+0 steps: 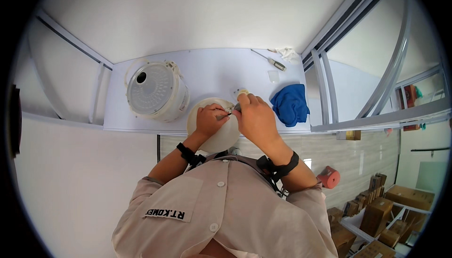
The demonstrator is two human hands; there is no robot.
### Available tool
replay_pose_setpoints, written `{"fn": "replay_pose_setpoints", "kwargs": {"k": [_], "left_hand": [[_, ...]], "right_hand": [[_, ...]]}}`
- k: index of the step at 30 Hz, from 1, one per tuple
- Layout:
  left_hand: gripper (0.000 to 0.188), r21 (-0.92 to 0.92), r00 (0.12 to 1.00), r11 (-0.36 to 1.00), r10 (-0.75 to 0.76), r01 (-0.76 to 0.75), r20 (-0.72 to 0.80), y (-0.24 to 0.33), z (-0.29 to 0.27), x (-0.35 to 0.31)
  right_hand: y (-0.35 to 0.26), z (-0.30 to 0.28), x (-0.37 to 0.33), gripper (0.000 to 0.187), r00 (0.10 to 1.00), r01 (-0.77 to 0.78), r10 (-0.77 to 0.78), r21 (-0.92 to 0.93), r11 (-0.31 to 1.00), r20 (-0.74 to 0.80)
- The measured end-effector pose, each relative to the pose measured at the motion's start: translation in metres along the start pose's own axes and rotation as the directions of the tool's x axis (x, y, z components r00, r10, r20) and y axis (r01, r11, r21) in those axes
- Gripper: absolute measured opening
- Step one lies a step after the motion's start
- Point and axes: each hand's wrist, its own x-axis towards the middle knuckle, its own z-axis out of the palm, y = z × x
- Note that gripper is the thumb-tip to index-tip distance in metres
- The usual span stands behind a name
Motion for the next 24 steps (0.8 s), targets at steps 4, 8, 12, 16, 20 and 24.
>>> {"fn": "replay_pose_setpoints", "kwargs": {"k": [4,8,12,16,20,24], "left_hand": [[0.009,0.016,1.000,1.000,0.017,-0.017,-0.007,0.003,-0.001,0.001],[0.008,0.021,0.999,0.999,0.047,-0.047,-0.027,0.005,-0.002,0.002],[0.008,0.007,0.997,0.998,0.055,-0.055,-0.050,0.002,0.000,0.003],[0.009,0.050,0.999,0.998,0.032,-0.032,-0.001,-0.002,0.000,0.001],[0.010,0.041,0.999,0.999,-0.029,0.028,0.031,-0.002,-0.002,0.004],[0.011,0.002,0.997,0.999,-0.046,0.046,0.069,-0.003,-0.005,0.005]], "right_hand": [[-0.008,-0.004,0.006,0.032,0.994,0.083,-0.079,-0.054,0.995,0.072],[-0.025,-0.002,0.008,0.030,0.988,-0.086,0.115,-0.258,0.962,0.100],[-0.038,-0.008,0.010,0.030,0.972,-0.085,0.164,-0.398,0.913,0.167],[-0.024,0.001,0.010,0.021,0.975,0.087,-0.027,-0.267,0.960,0.220],[-0.012,0.005,0.015,0.021,0.921,0.380,-0.378,-0.008,0.925,0.091],[-0.015,-0.007,0.013,0.027,0.954,0.248,-0.229,-0.080,0.965,0.195]]}}
